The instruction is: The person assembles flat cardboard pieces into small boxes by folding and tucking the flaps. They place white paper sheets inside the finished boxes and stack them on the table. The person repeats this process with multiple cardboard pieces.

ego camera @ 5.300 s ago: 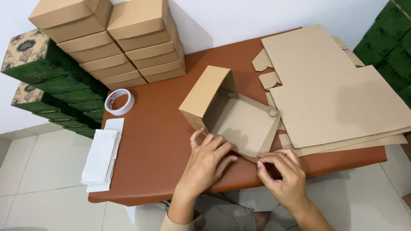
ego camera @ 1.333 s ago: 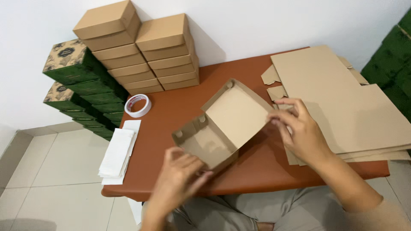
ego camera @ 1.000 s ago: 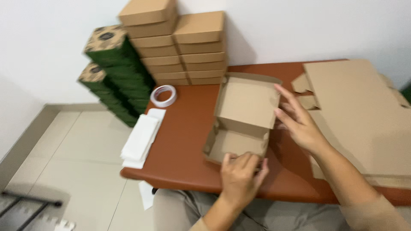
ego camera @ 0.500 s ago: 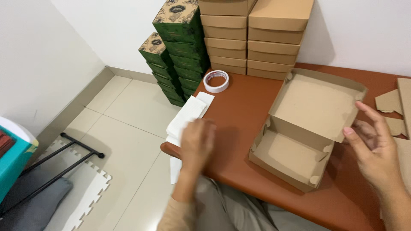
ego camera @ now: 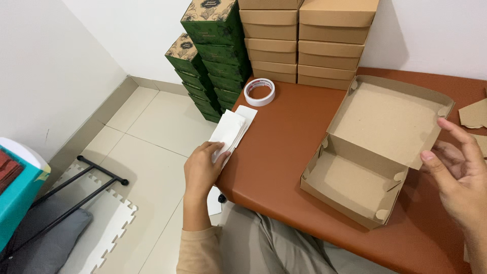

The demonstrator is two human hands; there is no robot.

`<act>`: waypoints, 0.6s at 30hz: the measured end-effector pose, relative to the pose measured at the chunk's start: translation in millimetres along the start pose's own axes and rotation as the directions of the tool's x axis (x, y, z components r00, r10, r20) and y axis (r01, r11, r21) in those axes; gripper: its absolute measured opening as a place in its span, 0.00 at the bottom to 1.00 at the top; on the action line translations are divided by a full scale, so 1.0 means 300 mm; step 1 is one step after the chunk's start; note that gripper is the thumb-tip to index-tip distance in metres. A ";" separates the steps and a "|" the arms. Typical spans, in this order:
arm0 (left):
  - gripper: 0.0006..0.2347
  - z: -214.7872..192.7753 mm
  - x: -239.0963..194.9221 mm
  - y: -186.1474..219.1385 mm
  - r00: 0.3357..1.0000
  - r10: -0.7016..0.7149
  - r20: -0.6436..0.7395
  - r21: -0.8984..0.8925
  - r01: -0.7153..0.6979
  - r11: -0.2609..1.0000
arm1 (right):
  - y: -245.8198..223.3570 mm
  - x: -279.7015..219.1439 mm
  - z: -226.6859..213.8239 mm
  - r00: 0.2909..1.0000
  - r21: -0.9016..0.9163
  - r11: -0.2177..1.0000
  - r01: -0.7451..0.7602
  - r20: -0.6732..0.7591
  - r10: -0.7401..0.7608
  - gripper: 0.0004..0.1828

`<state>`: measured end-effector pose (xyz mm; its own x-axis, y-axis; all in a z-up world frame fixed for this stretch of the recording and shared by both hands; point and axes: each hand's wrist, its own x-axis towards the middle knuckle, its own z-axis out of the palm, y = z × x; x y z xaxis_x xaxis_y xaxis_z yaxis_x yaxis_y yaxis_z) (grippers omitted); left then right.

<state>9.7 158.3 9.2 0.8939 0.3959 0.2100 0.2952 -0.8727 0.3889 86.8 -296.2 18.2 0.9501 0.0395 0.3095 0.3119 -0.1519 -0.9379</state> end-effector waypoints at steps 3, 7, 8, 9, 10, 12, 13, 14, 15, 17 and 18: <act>0.13 -0.032 0.002 0.010 0.999 -0.030 0.032 -0.051 0.031 0.998 | -0.046 -0.004 0.010 1.000 -0.047 0.999 -0.010 -0.007 0.010 0.32; 0.13 -0.067 0.005 0.033 0.985 -0.125 0.116 -0.096 0.137 0.986 | 0.003 0.003 -0.001 0.999 0.012 0.999 0.036 0.017 -0.036 0.34; 0.12 -0.067 0.004 0.031 0.988 -0.122 0.096 -0.107 0.132 0.985 | -0.013 -0.001 0.003 1.000 -0.002 1.000 0.009 0.009 -0.009 0.34; 0.12 -0.067 0.003 0.029 0.990 -0.118 0.075 -0.117 0.126 0.985 | -0.030 -0.005 0.007 1.000 -0.016 1.000 -0.018 0.000 0.018 0.33; 0.12 -0.061 0.005 0.024 0.990 -0.117 0.074 -0.117 0.125 0.985 | -0.018 -0.001 0.005 1.000 -0.016 1.000 -0.017 -0.001 0.017 0.33; 0.10 -0.047 0.008 0.015 0.989 -0.139 0.043 -0.124 0.144 0.982 | 0.005 0.005 0.000 1.000 0.009 1.000 0.008 0.008 -0.008 0.34; 0.10 -0.046 0.005 0.016 0.989 -0.139 0.044 -0.124 0.143 0.982 | -0.021 0.001 0.007 1.000 0.009 1.000 0.007 0.008 -0.007 0.34; 0.09 -0.045 0.001 0.017 0.990 -0.141 -0.004 -0.157 0.139 0.978 | -0.046 -0.004 0.015 1.000 0.010 1.000 -0.026 0.013 0.026 0.35; 0.08 -0.045 -0.003 0.018 0.988 -0.145 -0.051 -0.191 0.133 0.973 | -0.072 -0.008 0.023 0.998 0.011 0.998 -0.059 0.020 0.058 0.36; 0.08 -0.040 -0.008 0.003 0.983 -0.097 -0.157 -0.209 0.063 0.976 | -0.036 0.003 0.016 0.998 0.042 0.998 -0.043 0.050 0.041 0.38; 0.07 -0.040 -0.012 -0.003 0.964 -0.050 -0.263 -0.218 -0.009 0.976 | -0.019 0.008 0.013 0.997 0.074 0.997 -0.027 0.079 0.022 0.41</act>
<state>2.2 161.2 18.8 0.7579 0.5003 0.4187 0.2064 -0.7928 0.5735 87.4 -291.4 23.8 0.9544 0.1141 0.2759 0.2856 -0.0798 -0.9550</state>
